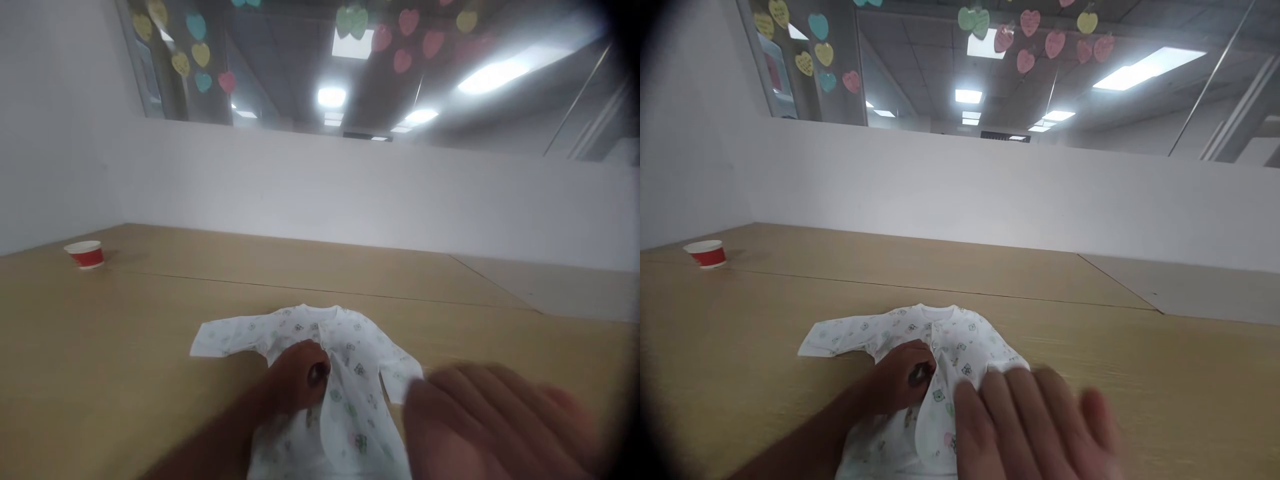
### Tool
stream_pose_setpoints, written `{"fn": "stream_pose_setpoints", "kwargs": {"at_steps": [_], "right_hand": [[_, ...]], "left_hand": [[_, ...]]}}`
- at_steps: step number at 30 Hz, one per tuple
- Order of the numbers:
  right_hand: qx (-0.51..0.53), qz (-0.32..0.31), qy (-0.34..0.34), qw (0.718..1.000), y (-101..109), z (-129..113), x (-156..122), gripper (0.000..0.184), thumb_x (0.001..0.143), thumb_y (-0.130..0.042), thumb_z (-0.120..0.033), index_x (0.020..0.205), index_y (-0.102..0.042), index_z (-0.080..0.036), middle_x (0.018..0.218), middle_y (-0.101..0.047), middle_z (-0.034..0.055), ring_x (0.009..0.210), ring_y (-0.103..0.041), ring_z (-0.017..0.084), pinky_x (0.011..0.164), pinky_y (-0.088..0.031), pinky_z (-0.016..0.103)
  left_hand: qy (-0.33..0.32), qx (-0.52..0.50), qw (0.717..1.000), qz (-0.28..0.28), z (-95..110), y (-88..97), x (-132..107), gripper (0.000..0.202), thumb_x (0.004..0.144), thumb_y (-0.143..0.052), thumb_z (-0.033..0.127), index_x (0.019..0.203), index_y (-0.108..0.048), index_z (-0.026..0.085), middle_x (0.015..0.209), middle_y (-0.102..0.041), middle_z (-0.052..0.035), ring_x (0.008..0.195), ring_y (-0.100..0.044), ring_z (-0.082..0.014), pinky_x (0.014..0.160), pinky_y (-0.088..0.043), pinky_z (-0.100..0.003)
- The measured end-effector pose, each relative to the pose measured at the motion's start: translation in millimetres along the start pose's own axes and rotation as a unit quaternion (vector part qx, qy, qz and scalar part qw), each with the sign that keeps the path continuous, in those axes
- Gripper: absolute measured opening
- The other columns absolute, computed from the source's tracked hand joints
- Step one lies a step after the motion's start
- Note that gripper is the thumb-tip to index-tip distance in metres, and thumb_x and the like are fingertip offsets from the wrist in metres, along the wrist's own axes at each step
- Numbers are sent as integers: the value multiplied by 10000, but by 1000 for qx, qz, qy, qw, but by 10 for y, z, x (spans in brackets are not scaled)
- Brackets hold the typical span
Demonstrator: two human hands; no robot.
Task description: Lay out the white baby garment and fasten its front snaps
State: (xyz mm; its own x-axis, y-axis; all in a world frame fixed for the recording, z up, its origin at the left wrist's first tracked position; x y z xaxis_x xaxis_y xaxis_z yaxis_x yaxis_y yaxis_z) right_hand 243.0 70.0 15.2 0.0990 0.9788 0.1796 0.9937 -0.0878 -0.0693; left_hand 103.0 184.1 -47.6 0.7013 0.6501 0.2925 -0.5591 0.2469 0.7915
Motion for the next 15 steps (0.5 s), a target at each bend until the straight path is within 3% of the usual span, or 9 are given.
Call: {"fn": "stream_pose_setpoints", "kwargs": {"at_steps": [2,3,4,6,8,11,15], "right_hand": [[68,-4,50,996,-165,-117,387,616,894,-121,-703,542,-441,-312,580,-408,28,592,-469,210,637,-483,401],[149,-28,77,986,-252,-155,565,600,899,-182,-677,511,-404,-276,550,-385,21,575,-449,199,630,-469,394],[166,-99,93,977,-397,-164,707,559,906,-275,-618,515,-437,-254,557,-435,23,585,-464,185,631,-456,375],[43,-215,73,973,-597,16,876,419,886,-461,-468,571,-546,-204,622,-541,31,636,-516,162,669,-440,340],[-158,-268,38,950,-593,343,921,226,812,-578,-313,637,-596,-170,671,-584,22,652,-523,140,642,-410,293],[-324,-281,-1,903,-401,732,859,91,745,-582,-215,669,-596,-167,648,-556,-10,597,-474,104,545,-342,243],[-380,-259,1,888,-327,835,747,141,739,-593,-260,634,-559,-172,636,-558,-22,583,-457,92,528,-326,231]], "left_hand": [[26,-35,999,4,-60,4,6,61,743,-574,153,780,-615,178,788,-618,5,728,-542,-144,696,-412,-263],[45,-60,997,3,-95,10,11,47,749,-577,167,772,-617,174,772,-620,10,708,-542,-138,670,-404,-253],[65,-89,994,-1,-131,16,15,47,753,-582,181,774,-623,169,757,-623,14,694,-543,-133,644,-394,-242],[98,-140,985,-9,-193,27,23,73,744,-590,190,784,-641,158,726,-619,22,675,-537,-124,597,-365,-225],[117,-166,979,-9,-238,40,29,88,719,-591,176,772,-657,150,704,-610,27,670,-527,-117,586,-356,-217],[123,-184,975,-12,-255,24,33,113,687,-590,155,756,-679,148,694,-619,24,656,-523,-110,585,-376,-208],[123,-200,972,-20,-222,-13,28,156,676,-573,140,758,-705,157,677,-634,24,631,-525,-101,563,-377,-193]]}}
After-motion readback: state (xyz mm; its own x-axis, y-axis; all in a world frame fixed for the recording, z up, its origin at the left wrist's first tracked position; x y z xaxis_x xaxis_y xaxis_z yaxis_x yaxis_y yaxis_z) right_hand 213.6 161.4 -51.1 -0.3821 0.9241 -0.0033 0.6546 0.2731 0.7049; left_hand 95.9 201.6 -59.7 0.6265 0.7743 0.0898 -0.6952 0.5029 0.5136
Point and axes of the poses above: each hand's wrist, its own x-axis towards the middle knuckle, its own y-axis out of the back of the hand, z = x × y, the point moved 8 cm from there along x, towards the middle knuckle
